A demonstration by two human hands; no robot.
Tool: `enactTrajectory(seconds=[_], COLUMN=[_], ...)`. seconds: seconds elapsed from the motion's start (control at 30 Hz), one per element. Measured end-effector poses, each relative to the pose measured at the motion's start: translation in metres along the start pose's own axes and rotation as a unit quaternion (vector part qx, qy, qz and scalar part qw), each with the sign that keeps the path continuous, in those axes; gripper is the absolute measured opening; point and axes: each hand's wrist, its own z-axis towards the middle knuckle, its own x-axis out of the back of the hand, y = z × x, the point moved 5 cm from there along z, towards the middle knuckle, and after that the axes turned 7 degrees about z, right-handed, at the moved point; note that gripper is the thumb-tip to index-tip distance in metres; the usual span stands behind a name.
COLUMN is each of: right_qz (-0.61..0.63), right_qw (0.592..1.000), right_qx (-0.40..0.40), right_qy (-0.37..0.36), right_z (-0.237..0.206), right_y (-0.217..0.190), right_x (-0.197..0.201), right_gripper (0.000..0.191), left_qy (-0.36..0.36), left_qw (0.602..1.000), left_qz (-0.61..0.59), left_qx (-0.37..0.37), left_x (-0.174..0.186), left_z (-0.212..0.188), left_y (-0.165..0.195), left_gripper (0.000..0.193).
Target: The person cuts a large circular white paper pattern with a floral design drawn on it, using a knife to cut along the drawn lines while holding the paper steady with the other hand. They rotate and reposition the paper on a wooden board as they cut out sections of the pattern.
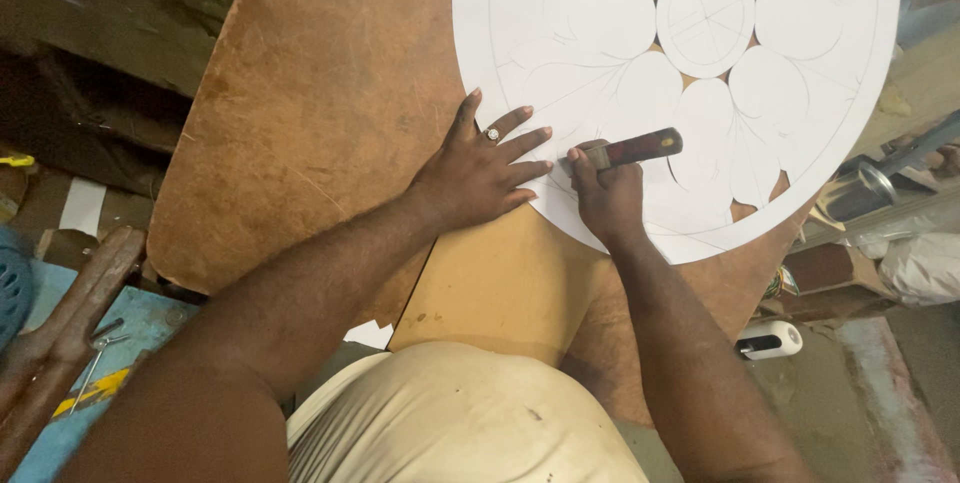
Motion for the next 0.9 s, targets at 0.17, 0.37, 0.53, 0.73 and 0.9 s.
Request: enactTrajectory(seconds=[0.17,0.37,0.53,0.73,0.9], right_qz=[-0.057,-0.07,-0.071,-0.053,-0.067], right_qw=[0.997,0.994,0.993,0.994,0.991], right_qx=[0.033,0.054,0.062,-0.003,0.043], right_qy=[-0.032,-0.067,-0.072,-0.093,-0.106], right_z=[0.009,0.011,0.009,0.009,0.008], right_y=[-0.007,-0.008,-0.008,-0.004,-0.009], right_x=[0.0,0.002,0.003,0.006,0.006], right_gripper=[0.026,0.022,0.022,0.021,0.02], left_qy=[0.013,0.006,-0.017,-0.028,-0.027], left_qw=[1.0,1.0,0.999,0.999,1.0], left_qz=[-0.018,-0.025,-0.025,-0.014,-0.006], left_qx=[0.003,0.013,0.016,0.016,0.012], left_x=[-0.001,0.0,0.001,0.001,0.002], left_z=[-0.001,0.0,0.0,0.001,0.001], left_y=[-0.001,-0.001,0.0,0.001,0.0], left_gripper=[0.044,0.047,0.047,0.049,0.049])
